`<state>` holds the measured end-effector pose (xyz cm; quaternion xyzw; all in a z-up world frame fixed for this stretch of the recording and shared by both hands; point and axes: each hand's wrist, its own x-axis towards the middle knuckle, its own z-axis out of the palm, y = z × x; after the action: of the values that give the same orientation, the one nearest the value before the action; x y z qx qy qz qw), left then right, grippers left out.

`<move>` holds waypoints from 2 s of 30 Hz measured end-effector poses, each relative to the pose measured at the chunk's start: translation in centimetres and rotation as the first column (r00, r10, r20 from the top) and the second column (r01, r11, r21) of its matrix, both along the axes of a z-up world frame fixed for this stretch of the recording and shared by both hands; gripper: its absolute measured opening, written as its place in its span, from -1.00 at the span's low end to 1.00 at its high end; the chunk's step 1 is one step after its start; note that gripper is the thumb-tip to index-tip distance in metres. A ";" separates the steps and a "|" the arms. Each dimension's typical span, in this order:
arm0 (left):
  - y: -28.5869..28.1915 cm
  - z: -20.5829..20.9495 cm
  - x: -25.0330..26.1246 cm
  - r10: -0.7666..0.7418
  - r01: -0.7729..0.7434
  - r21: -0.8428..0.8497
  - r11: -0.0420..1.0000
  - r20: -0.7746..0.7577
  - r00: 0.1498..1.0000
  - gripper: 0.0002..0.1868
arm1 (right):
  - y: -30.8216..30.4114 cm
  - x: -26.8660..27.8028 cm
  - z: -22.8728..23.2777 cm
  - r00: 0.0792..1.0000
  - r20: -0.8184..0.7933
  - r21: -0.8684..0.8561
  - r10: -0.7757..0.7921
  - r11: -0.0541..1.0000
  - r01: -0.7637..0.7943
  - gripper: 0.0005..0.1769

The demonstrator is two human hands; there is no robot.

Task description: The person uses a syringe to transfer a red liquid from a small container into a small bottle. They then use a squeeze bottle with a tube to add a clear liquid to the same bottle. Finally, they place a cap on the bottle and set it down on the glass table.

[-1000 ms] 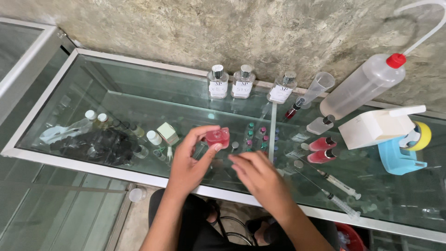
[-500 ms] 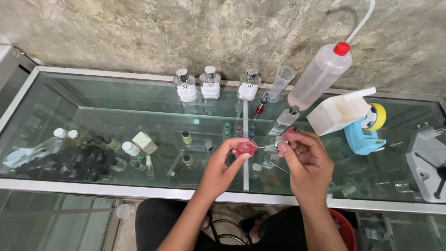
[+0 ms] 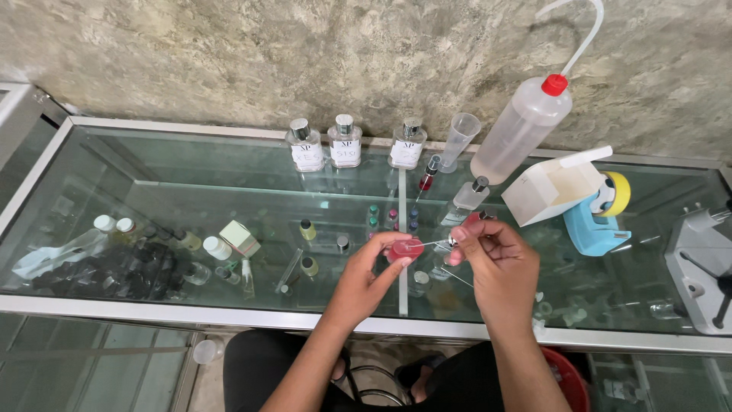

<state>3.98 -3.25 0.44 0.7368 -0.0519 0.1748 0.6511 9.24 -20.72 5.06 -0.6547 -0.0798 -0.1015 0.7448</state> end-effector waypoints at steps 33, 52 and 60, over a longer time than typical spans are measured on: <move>0.5 -0.5 0.0 -0.062 0.062 -0.009 0.998 -0.037 0.997 -0.69 | 3.3 0.2 -2.9 0.889 0.433 -0.476 0.148 0.875 0.086 -0.82; 0.1 -0.5 0.4 -0.167 0.160 -0.104 0.982 -0.058 0.984 -0.67 | 3.1 -0.8 -4.5 0.820 0.556 -0.401 0.135 0.908 0.123 -0.81; 0.1 -0.7 0.2 -0.138 0.135 -0.047 0.990 -0.092 0.986 -0.69 | 3.1 -0.6 -4.6 0.845 0.524 -0.369 0.106 0.922 0.113 -0.85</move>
<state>4.14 -3.11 -0.23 0.7257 -0.0677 0.0957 0.6779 8.62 -17.61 0.48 -0.7341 -0.3010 -0.2632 0.5489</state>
